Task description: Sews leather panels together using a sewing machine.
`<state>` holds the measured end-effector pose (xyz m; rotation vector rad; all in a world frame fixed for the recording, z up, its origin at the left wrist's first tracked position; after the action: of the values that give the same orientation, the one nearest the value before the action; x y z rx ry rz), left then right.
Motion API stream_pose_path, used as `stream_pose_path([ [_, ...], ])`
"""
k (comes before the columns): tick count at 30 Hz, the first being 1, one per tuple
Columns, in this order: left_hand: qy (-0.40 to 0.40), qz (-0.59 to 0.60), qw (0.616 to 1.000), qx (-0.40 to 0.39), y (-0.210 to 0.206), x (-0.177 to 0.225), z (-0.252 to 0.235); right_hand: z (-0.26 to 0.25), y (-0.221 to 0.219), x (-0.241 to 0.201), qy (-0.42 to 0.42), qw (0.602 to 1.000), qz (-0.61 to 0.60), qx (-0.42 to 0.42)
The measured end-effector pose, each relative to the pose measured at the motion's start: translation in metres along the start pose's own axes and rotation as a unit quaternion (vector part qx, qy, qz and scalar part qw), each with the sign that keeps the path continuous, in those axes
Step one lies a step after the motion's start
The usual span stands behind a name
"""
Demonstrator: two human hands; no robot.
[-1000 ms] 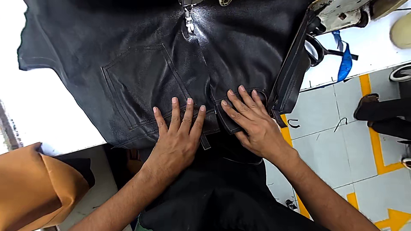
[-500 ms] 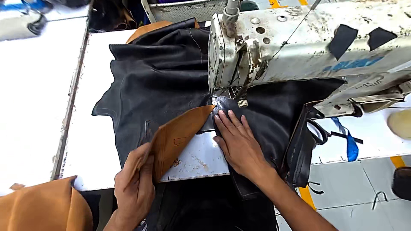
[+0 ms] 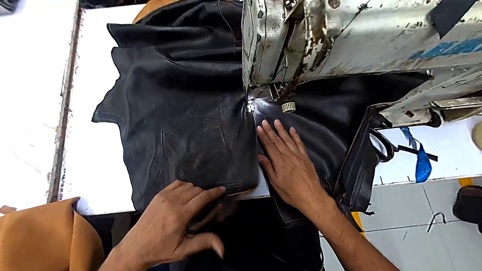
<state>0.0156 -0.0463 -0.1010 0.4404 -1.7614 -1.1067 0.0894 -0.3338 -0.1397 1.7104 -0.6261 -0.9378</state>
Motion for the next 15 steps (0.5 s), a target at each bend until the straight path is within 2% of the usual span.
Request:
stream_pose_path([
  [2,-0.008,-0.001,1.000,-0.015,0.007,0.008,-0.020,0.001,-0.003,-0.001,0.001,1.000,0.011,0.002],
  [5,-0.015,-0.046,0.998,0.037,-0.002,0.016,-0.071,0.001,-0.004,-0.001,0.001,1.000,0.016,0.000],
  [9,-0.017,-0.128,0.991,-0.020,-0.046,-0.017,-0.111,-0.003,0.007,0.003,-0.018,0.999,-0.030,-0.001],
  [11,-0.016,-0.112,0.994,-0.010,-0.047,-0.027,-0.112,-0.011,0.011,0.006,-0.028,0.999,-0.032,0.033],
  [13,-0.011,-0.066,0.998,0.009,-0.044,-0.032,-0.112,-0.016,0.007,0.009,-0.019,1.000,-0.007,0.016],
  [15,0.028,0.012,0.999,0.026,-0.036,-0.035,-0.115,-0.018,-0.001,0.014,-0.004,1.000,0.018,0.000],
])
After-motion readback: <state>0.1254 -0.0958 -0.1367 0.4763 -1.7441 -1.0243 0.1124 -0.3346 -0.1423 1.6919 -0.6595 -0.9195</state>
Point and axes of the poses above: each hand's wrist, its own z-axis away from the middle knuckle, its own y-axis out of the back of the hand, x = y × z, the point moved 1 cm from there along -z, towards the middle knuckle, and after that the axes turned 8 degrees about y, right-handed, at the moved point
